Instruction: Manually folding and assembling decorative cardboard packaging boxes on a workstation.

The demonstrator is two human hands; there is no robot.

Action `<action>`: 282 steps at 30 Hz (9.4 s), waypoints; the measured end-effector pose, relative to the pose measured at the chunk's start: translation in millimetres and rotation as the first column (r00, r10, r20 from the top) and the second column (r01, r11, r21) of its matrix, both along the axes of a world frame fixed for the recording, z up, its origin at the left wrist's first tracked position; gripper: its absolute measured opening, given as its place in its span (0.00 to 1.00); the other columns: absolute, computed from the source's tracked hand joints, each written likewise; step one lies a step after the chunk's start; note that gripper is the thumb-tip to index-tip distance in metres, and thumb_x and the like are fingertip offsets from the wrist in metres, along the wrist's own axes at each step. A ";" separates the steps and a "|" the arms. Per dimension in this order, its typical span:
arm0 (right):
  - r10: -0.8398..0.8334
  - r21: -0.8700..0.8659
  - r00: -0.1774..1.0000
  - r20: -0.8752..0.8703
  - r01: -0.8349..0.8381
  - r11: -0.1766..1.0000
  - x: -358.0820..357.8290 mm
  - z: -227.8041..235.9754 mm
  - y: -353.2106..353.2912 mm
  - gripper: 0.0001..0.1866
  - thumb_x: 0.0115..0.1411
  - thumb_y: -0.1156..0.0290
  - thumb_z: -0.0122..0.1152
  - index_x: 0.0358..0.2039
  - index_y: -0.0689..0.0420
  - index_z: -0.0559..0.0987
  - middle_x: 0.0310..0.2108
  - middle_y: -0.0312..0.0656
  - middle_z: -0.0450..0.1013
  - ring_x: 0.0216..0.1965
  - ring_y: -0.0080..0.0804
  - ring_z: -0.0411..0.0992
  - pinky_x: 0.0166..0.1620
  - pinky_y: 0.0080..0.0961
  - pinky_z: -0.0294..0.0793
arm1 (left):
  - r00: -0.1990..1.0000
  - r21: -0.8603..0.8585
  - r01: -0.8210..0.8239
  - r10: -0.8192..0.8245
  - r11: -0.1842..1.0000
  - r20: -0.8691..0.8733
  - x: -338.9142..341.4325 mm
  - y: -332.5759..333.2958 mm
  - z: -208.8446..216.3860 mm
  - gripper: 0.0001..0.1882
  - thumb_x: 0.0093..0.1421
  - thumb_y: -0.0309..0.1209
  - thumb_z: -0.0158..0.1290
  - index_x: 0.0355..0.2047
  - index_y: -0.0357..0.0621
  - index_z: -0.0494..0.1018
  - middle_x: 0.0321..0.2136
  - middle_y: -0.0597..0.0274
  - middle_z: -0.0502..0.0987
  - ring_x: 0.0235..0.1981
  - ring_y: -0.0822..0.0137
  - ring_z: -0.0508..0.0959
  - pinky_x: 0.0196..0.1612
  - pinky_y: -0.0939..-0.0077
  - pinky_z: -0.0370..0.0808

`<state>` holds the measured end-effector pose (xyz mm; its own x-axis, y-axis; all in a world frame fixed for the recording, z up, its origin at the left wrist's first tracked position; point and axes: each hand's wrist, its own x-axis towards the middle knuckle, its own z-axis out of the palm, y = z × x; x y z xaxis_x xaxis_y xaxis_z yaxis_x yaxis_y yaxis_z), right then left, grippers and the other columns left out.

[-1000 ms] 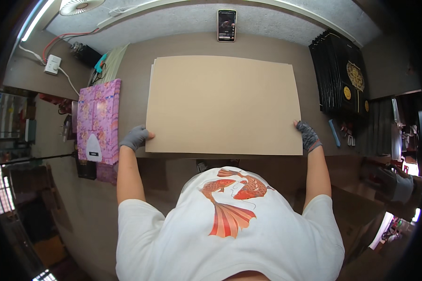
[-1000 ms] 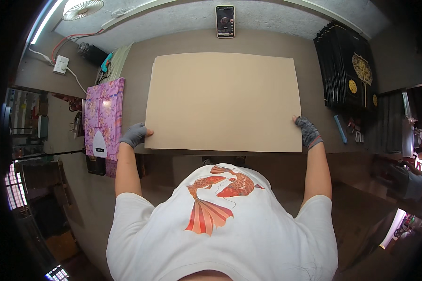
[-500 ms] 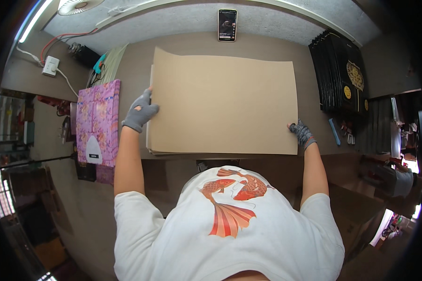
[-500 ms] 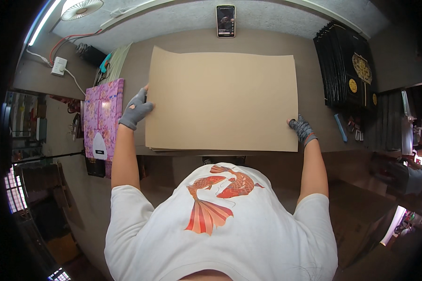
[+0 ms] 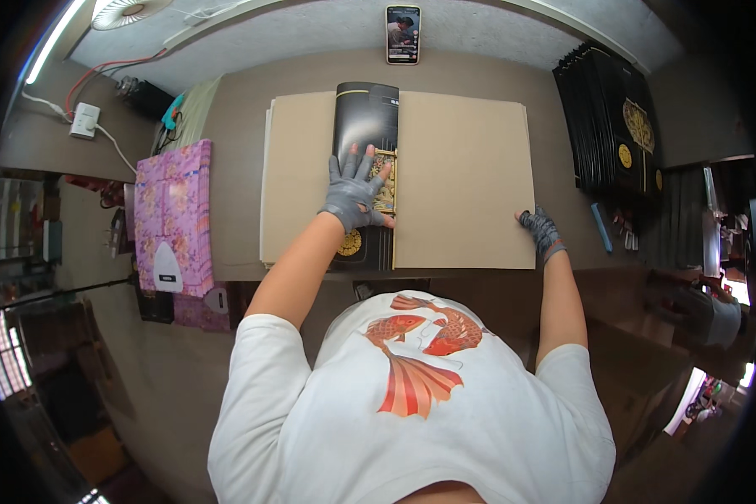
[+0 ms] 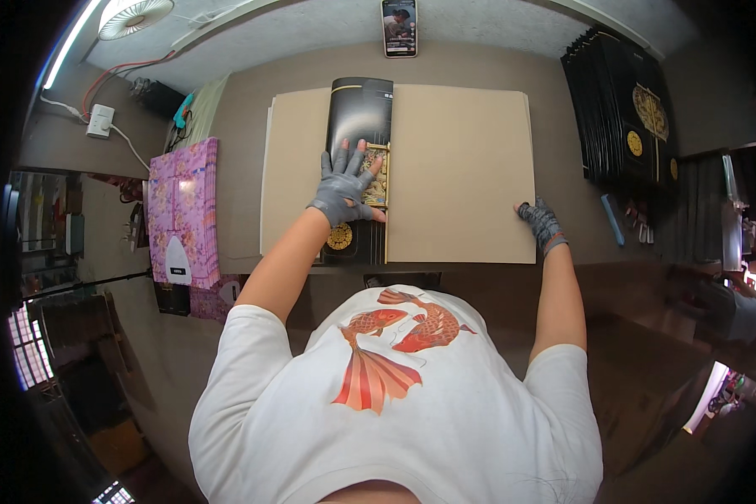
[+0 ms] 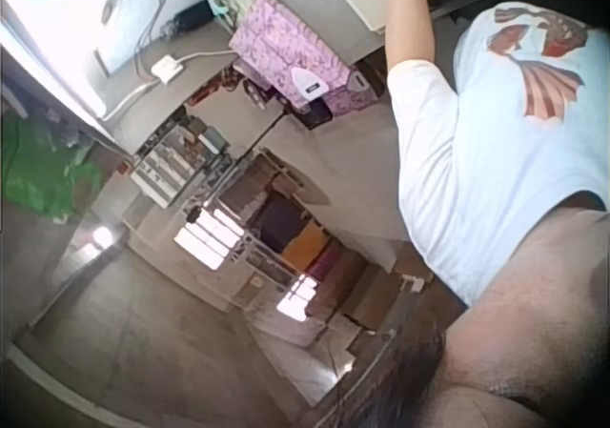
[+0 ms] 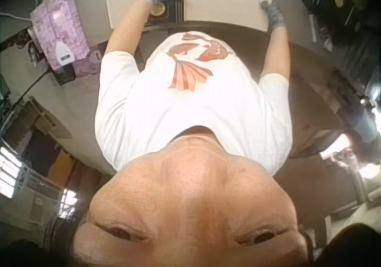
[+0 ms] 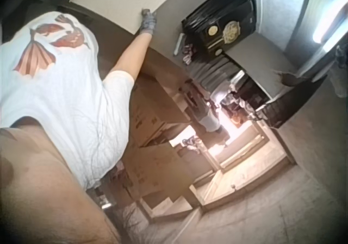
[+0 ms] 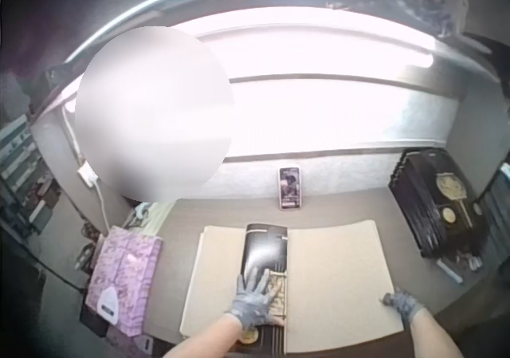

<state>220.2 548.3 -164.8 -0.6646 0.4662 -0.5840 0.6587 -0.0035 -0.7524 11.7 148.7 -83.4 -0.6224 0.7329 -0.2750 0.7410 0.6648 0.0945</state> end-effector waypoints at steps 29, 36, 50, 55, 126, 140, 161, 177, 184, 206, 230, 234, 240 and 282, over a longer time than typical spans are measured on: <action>0.009 0.048 0.999 0.042 -0.011 0.999 -3.4 -20.0 11.2 0.49 0.52 0.46 0.68 0.64 0.66 0.62 0.62 0.53 0.64 0.63 0.46 0.61 0.64 0.35 0.60 | 0.999 -0.040 0.033 -0.032 0.999 0.016 -19.0 -19.1 0.1 0.68 0.25 0.70 0.66 0.69 0.63 0.56 0.71 0.37 0.37 0.71 0.34 0.31 0.69 0.42 0.34; 0.008 0.052 0.998 0.058 -0.011 0.999 -3.7 -20.9 13.3 0.46 0.52 0.47 0.69 0.62 0.65 0.65 0.59 0.53 0.66 0.60 0.45 0.65 0.61 0.35 0.65 | 0.999 -0.006 0.005 -0.005 1.000 0.034 -20.5 -20.8 -11.4 0.69 0.24 0.71 0.66 0.69 0.66 0.55 0.72 0.40 0.37 0.71 0.36 0.30 0.68 0.39 0.35; -0.045 0.055 0.999 0.010 0.044 0.998 -4.8 -14.2 6.7 0.42 0.53 0.50 0.69 0.60 0.66 0.68 0.57 0.52 0.69 0.58 0.43 0.66 0.61 0.34 0.63 | 1.000 -0.030 0.002 -0.001 1.000 0.029 -22.1 -19.4 -13.7 0.69 0.24 0.71 0.66 0.70 0.66 0.55 0.72 0.40 0.35 0.72 0.37 0.29 0.67 0.34 0.36; -0.061 0.033 0.998 0.016 0.060 0.998 -4.0 -15.7 7.0 0.44 0.53 0.49 0.70 0.62 0.66 0.66 0.58 0.52 0.68 0.60 0.44 0.64 0.61 0.34 0.63 | 1.000 -0.085 0.005 -0.003 0.996 0.017 -18.0 -17.6 -8.8 0.69 0.25 0.70 0.66 0.70 0.65 0.54 0.72 0.41 0.36 0.72 0.38 0.30 0.67 0.35 0.35; 0.582 0.936 0.810 -0.079 -0.140 0.322 -118.6 29.9 -198.7 0.39 0.57 0.48 0.63 0.67 0.41 0.64 0.70 0.53 0.50 0.71 0.55 0.47 0.69 0.49 0.45 | 0.996 -0.113 0.050 -0.040 0.992 0.082 6.7 -16.7 -13.8 0.80 0.26 0.71 0.66 0.72 0.42 0.38 0.71 0.37 0.34 0.71 0.36 0.29 0.66 0.35 0.26; 0.460 0.695 0.772 -0.440 -0.032 0.718 -115.8 27.4 -169.2 0.36 0.61 0.56 0.59 0.68 0.52 0.61 0.69 0.57 0.50 0.70 0.52 0.49 0.70 0.42 0.47 | 0.996 -0.121 0.049 -0.040 0.992 0.074 7.8 -18.2 -15.2 0.80 0.27 0.71 0.65 0.72 0.43 0.37 0.71 0.38 0.35 0.71 0.37 0.30 0.66 0.35 0.26; 0.408 0.765 0.688 0.601 -0.642 -0.043 -128.8 44.5 -237.1 0.38 0.64 0.37 0.40 0.71 0.32 0.51 0.74 0.39 0.39 0.73 0.58 0.32 0.63 0.72 0.34 | 0.998 -0.110 0.025 -0.019 0.994 0.054 8.6 -18.3 -13.9 0.80 0.26 0.69 0.67 0.71 0.40 0.39 0.72 0.42 0.37 0.72 0.41 0.31 0.68 0.38 0.27; 0.429 0.762 0.677 0.598 -0.645 -0.045 -131.0 41.3 -238.2 0.39 0.62 0.35 0.42 0.71 0.33 0.51 0.74 0.40 0.40 0.74 0.50 0.32 0.62 0.75 0.34 | 0.999 -0.087 0.041 -0.040 0.995 0.005 8.8 -20.3 -21.9 0.81 0.24 0.73 0.64 0.71 0.40 0.41 0.72 0.43 0.39 0.72 0.40 0.32 0.68 0.36 0.28; 0.417 0.748 0.669 0.615 -0.662 -0.041 -132.7 39.1 -235.8 0.40 0.63 0.34 0.40 0.72 0.33 0.50 0.75 0.39 0.38 0.74 0.50 0.31 0.62 0.75 0.34 | 0.998 -0.078 0.045 -0.041 0.996 0.057 6.0 -20.5 -19.1 0.80 0.26 0.70 0.66 0.72 0.40 0.38 0.72 0.40 0.37 0.72 0.39 0.31 0.67 0.37 0.27; 0.416 0.703 0.637 0.649 -0.711 -0.007 -134.8 50.1 -241.1 0.40 0.63 0.34 0.39 0.72 0.34 0.49 0.75 0.41 0.37 0.74 0.51 0.29 0.62 0.76 0.34 | 0.992 -0.083 0.043 -0.032 0.996 0.123 5.5 -19.1 -10.8 0.74 0.27 0.67 0.68 0.73 0.64 0.42 0.72 0.41 0.36 0.72 0.40 0.31 0.67 0.38 0.27; 0.562 0.746 0.596 0.573 -0.663 -0.057 -129.7 44.5 -231.2 0.40 0.63 0.42 0.47 0.70 0.50 0.55 0.72 0.50 0.43 0.73 0.51 0.37 0.70 0.60 0.32 | 0.997 -0.352 0.064 -0.043 0.934 0.069 17.7 46.2 12.9 0.59 0.37 0.61 0.68 0.65 0.44 0.61 0.69 0.52 0.53 0.72 0.53 0.49 0.67 0.30 0.36; 0.739 0.768 0.451 0.500 -0.625 -0.139 -120.3 40.2 -215.8 0.40 0.61 0.47 0.52 0.68 0.57 0.59 0.70 0.53 0.49 0.72 0.51 0.43 0.71 0.53 0.35 | 1.000 -0.314 0.016 -0.017 0.949 -0.001 18.6 58.2 -2.1 0.53 0.37 0.55 0.70 0.60 0.41 0.67 0.64 0.42 0.61 0.68 0.44 0.56 0.67 0.30 0.36; 0.841 0.885 0.469 0.268 -0.465 -0.023 -152.5 14.2 -176.0 0.39 0.60 0.46 0.52 0.67 0.54 0.62 0.69 0.52 0.53 0.72 0.49 0.47 0.71 0.50 0.38 | 0.999 -0.210 -0.002 -0.007 0.978 -0.045 20.0 55.3 -6.6 0.35 0.51 0.46 0.61 0.55 0.37 0.73 0.61 0.36 0.64 0.65 0.42 0.59 0.68 0.33 0.35; 0.655 0.946 0.744 0.129 -0.291 0.144 -113.8 -10.1 -260.6 0.34 0.58 0.57 0.54 0.64 0.57 0.66 0.68 0.51 0.56 0.71 0.50 0.48 0.70 0.56 0.40 | 0.892 0.325 0.435 -0.451 0.840 -0.029 -45.4 -31.6 -47.6 0.56 0.45 0.68 0.55 0.66 0.41 0.59 0.67 0.50 0.58 0.70 0.54 0.55 0.71 0.46 0.43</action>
